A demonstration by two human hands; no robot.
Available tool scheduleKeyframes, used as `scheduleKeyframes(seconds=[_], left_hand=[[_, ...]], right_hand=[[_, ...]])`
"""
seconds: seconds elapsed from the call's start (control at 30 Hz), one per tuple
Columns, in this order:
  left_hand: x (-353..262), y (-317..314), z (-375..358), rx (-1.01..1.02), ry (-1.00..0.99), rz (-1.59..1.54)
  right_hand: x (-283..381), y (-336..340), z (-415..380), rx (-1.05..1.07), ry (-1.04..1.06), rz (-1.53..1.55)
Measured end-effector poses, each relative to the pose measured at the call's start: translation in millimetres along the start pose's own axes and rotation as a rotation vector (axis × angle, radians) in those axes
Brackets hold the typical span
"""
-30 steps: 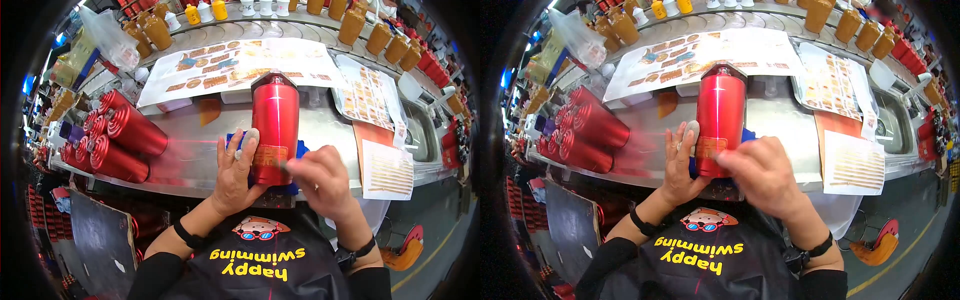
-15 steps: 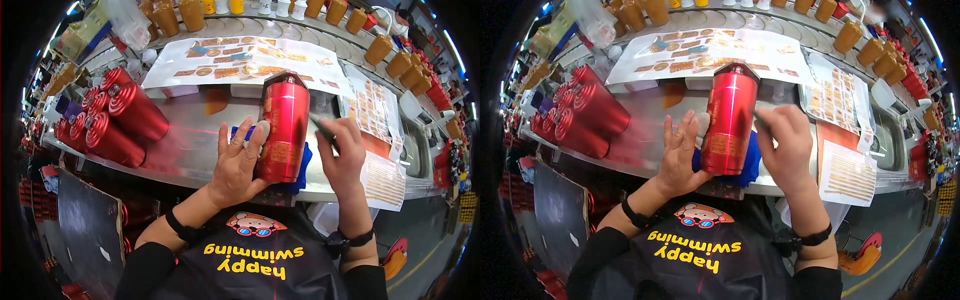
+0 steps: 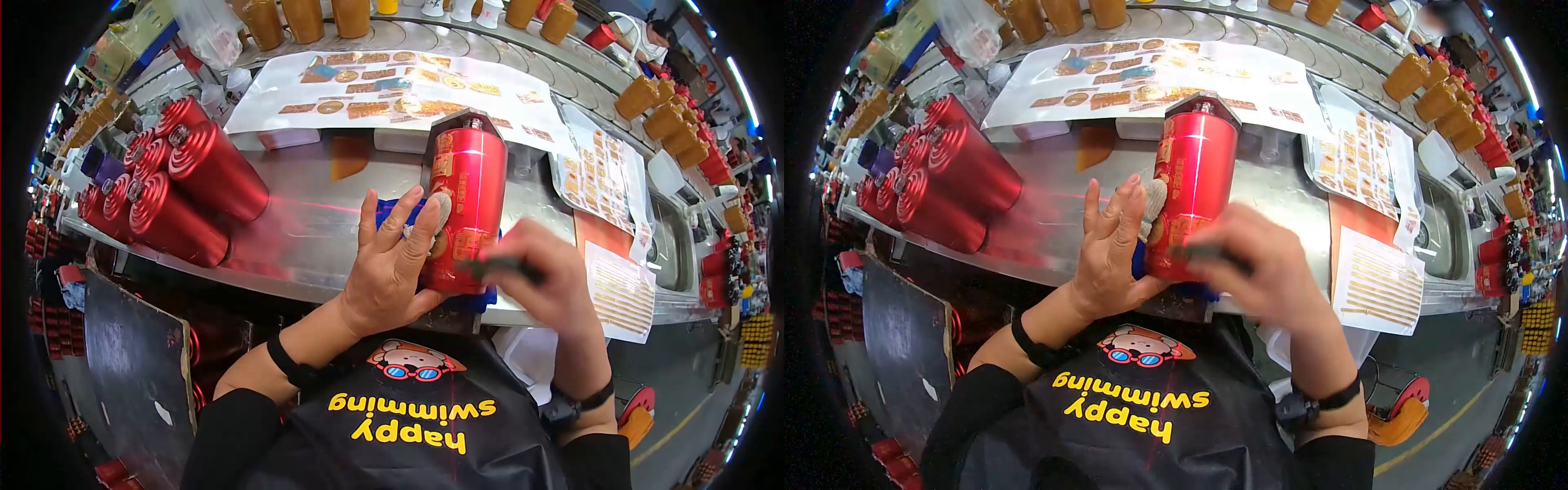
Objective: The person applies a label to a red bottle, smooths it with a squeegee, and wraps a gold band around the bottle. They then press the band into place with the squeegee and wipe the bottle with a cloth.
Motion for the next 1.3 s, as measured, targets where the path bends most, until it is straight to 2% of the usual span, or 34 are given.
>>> scheduleKeyframes(seconds=[0.03,0.07,0.13,0.2,0.23,0.27,0.3,0.43,0.57,0.67,0.7,0.8,0.9,1.0,1.03,1.13,1.17,1.2,1.27,1.3], left_hand=[[0,0,0,-0.003,-0.006,0.005],[0,1,0,-0.006,-0.016,0.01],[-2,-4,-5,-0.038,-0.062,0.036],[-2,-7,-7,-0.057,-0.069,0.023],[-1,-7,-7,-0.063,-0.052,-0.005],[0,-9,-5,-0.063,-0.043,-0.035],[-1,-7,-3,-0.031,-0.044,-0.026],[-9,-7,9,0.114,-0.254,0.181],[-21,-14,30,0.288,-0.48,0.195],[-34,-20,42,0.343,-0.576,0.28],[-33,-20,41,0.429,-0.588,0.337],[-23,-11,26,0.2,-0.54,0.146],[-16,-2,7,0.005,-0.38,0.14],[-9,0,-12,-0.086,-0.23,0.137],[-8,2,-16,-0.106,-0.206,0.124],[3,1,-17,-0.075,0.01,-0.011],[6,3,-13,-0.051,0.007,0.004],[3,7,-11,-0.051,-0.034,0.027],[0,11,-7,-0.051,-0.117,0.071],[3,11,-7,-0.044,-0.076,0.034]], right_hand=[[-21,5,1,-0.129,-0.091,-0.075],[-41,9,-3,-0.322,-0.216,0.043],[-48,18,-16,-0.507,-0.187,-0.113],[-58,-10,-27,-0.399,-0.278,0.448],[-66,-19,-31,-0.381,-0.289,0.386],[-89,-17,-38,-0.571,-0.341,0.414],[-97,-15,-45,-0.587,-0.373,0.434],[-100,-20,-54,-0.663,-0.362,0.624],[-94,-16,-54,-0.649,-0.339,0.562],[-91,-14,-52,-0.638,-0.316,0.554],[-91,-13,-53,-0.637,-0.313,0.556],[-88,-11,-58,-0.623,-0.319,0.537],[-83,-7,-61,-0.599,-0.332,0.481],[-65,-2,-50,-0.521,-0.274,0.41],[-57,-1,-45,-0.489,-0.243,0.388],[-31,-3,-15,-0.124,-0.096,0.14],[-33,-2,-10,-0.17,-0.139,0.077],[-42,2,-6,-0.316,-0.184,0.101],[-25,18,-2,-0.397,-0.076,-0.219],[-17,12,-3,-0.305,-0.1,-0.046]])
Point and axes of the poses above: each hand's wrist, its own z-axis towards the middle knuckle, its own y-axis out of the back of the hand, x = y × z, the point moved 5 cm from there along z, towards the middle knuckle, and after that the axes turned 3 degrees about x, right-handed, at the moved point
